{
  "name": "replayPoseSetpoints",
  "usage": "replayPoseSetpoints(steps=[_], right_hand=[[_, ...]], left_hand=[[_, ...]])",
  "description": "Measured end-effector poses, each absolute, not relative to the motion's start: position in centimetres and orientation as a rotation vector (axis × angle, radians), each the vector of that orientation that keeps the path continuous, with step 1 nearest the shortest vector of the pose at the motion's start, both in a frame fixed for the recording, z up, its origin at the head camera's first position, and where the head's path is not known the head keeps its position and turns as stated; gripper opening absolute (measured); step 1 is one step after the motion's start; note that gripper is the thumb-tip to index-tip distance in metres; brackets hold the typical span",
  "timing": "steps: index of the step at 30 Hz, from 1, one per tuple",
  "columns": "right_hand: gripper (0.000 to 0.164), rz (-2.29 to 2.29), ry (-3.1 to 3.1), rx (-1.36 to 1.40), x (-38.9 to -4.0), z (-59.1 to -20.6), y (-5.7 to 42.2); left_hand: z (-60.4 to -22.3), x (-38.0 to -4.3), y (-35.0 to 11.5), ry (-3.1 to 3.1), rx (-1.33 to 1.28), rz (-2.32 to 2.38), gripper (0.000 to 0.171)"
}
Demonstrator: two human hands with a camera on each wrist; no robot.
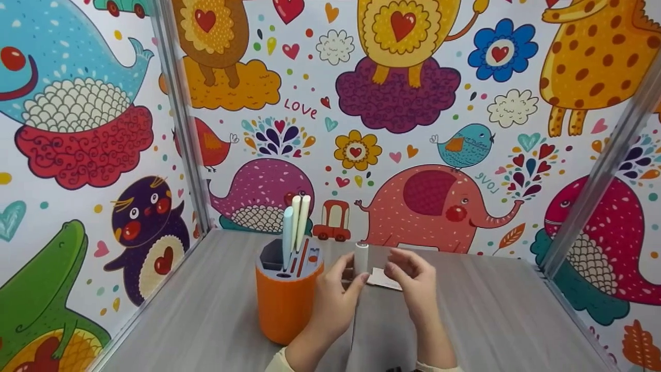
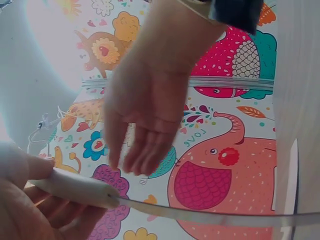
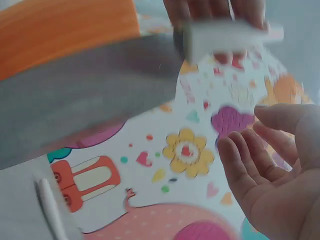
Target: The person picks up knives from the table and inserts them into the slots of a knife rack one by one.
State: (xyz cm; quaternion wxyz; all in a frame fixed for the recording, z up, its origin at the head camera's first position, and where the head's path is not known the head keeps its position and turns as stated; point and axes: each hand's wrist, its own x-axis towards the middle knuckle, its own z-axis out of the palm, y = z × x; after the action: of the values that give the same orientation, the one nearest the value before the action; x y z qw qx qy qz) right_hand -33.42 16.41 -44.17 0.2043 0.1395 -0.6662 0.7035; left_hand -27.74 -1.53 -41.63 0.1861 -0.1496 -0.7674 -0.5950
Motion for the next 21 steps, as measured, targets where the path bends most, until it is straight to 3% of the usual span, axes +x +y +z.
replayPoseSetpoints(steps=[5, 10, 15, 21], right_hand=[[0.025, 2.155, -1.718, 0.281, -34.8, -46.6, 14.4], [0.033, 2.194, -1.817, 0.404, -36.5, -51.0, 12.1], [0.047, 2.214, -1.972, 0.598, -37.4, -55.7, 10.2], [0.07, 2.208, -2.136, 0.782, -37.2, -56.4, 9.2]], left_hand=[[-41.0, -27.3, -2.1, -2.104, -0.415, -1.673, 0.042], [-40.5, -26.9, -3.0, -2.066, -0.413, -1.715, 0.042], [-39.4, -25.9, -4.4, -2.019, -0.368, -1.753, 0.044], [-37.9, -24.4, -5.8, -1.859, -0.332, -1.68, 0.045]])
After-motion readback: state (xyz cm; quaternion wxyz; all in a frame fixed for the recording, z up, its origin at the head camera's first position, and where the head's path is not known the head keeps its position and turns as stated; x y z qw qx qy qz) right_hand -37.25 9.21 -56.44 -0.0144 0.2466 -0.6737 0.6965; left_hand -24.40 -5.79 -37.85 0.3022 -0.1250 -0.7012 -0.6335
